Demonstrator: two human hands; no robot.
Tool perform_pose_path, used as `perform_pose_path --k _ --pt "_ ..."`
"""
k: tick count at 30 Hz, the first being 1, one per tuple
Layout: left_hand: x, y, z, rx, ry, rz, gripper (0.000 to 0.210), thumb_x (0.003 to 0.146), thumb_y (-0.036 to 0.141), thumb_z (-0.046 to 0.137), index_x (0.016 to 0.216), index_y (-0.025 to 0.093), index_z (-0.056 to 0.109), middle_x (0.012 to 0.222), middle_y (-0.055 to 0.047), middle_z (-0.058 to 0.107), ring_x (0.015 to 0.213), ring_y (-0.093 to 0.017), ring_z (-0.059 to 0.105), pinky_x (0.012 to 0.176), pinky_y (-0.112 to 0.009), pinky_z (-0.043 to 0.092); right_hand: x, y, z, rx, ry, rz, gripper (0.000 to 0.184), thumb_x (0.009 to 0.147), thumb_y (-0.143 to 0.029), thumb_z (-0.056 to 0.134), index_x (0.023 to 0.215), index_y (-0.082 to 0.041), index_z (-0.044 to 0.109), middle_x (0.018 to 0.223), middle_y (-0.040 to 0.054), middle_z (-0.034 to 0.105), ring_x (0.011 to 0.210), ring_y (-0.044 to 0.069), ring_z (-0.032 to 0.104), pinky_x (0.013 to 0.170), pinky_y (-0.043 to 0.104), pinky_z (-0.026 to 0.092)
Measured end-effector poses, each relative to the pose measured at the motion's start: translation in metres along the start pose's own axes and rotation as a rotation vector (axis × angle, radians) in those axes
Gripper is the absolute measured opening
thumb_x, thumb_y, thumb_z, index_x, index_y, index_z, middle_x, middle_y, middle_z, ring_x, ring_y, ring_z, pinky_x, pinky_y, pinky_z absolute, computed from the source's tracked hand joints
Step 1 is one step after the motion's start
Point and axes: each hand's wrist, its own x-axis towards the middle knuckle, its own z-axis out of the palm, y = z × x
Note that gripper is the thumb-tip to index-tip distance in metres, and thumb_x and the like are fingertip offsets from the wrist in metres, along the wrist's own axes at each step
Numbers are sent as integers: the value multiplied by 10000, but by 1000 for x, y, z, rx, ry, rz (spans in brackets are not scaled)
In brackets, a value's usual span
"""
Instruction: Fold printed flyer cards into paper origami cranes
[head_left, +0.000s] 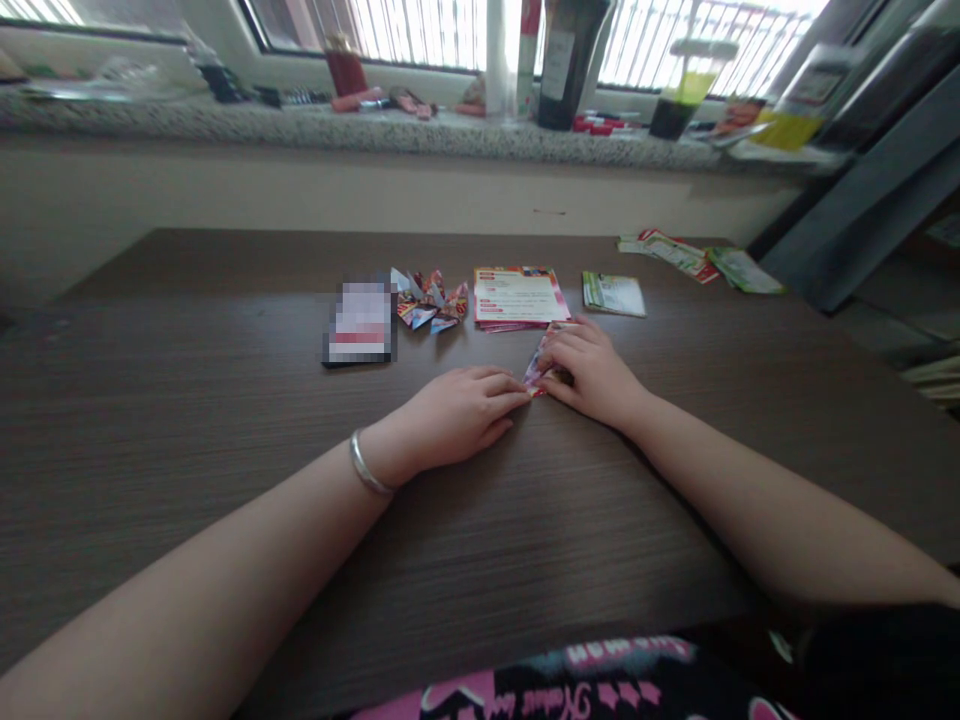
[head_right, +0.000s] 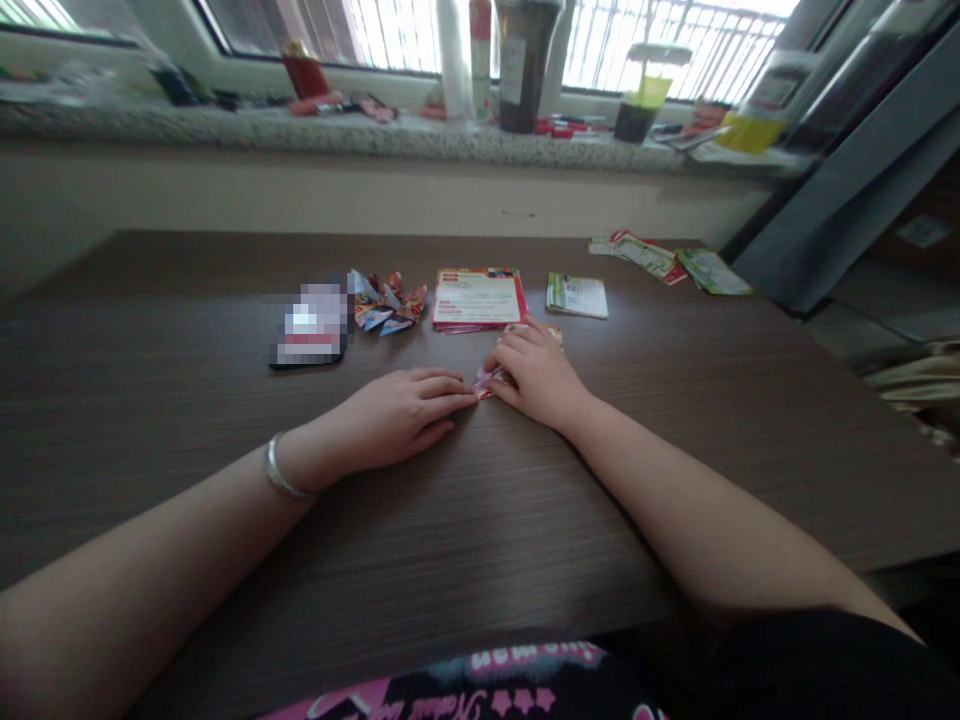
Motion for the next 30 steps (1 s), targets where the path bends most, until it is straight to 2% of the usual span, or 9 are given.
perform_pose_path --k 3,5,8,11,15,20,30 --pt "0 6 -7 39 -45 -56 342 916 229 505 1232 162 621 1162 -111 645 1067 -238 612 949 -386 511 -1 -4 -5 -117 127 -18 125 881 -350 619 954 -273 684 1110 10 694 1214 262 479 1137 525 202" --pt "0 9 -10 63 -60 -80 328 914 219 494 1206 162 632 1118 -110 649 1028 -239 624 913 -385 525 -2 -7 -9 -160 135 -46 133 904 -344 594 962 -296 703 1109 -5 699 1181 255 493 1090 496 277" --pt "-1 11 -12 86 -69 -91 319 917 226 484 1190 162 637 1090 -108 645 1003 -237 629 894 -380 531 -5 -10 -12 -146 3 -140 191 934 -338 546 954 -276 725 1025 13 716 985 215 567 884 381 432" --pt "-1 11 -11 95 -74 -92 314 920 238 480 1180 163 639 1091 -105 641 993 -237 631 888 -379 533 -6 -11 -12 -100 -103 -188 238 957 -305 503 974 -253 735 1002 27 720 893 188 591 776 321 458" --pt "-1 8 -8 72 -49 -77 307 916 231 489 1174 154 637 1161 -111 631 1061 -245 616 933 -383 520 -6 -9 -12 -47 -134 -217 253 963 -260 488 1022 -266 734 1061 27 720 942 180 610 790 302 467" --pt "0 4 -2 15 11 -40 292 914 202 492 1167 156 630 1236 -91 617 1136 -223 587 1000 -362 490 -7 -8 -14 -73 -165 -187 259 953 -264 487 1010 -271 740 1042 26 720 939 199 601 799 323 473" --pt "0 4 -4 -2 -31 -51 295 928 216 470 1165 165 637 1185 -102 632 1108 -230 608 961 -374 514 -8 -11 -19 -87 -246 -119 269 924 -228 498 1035 -277 738 1108 13 704 969 205 609 829 335 479"
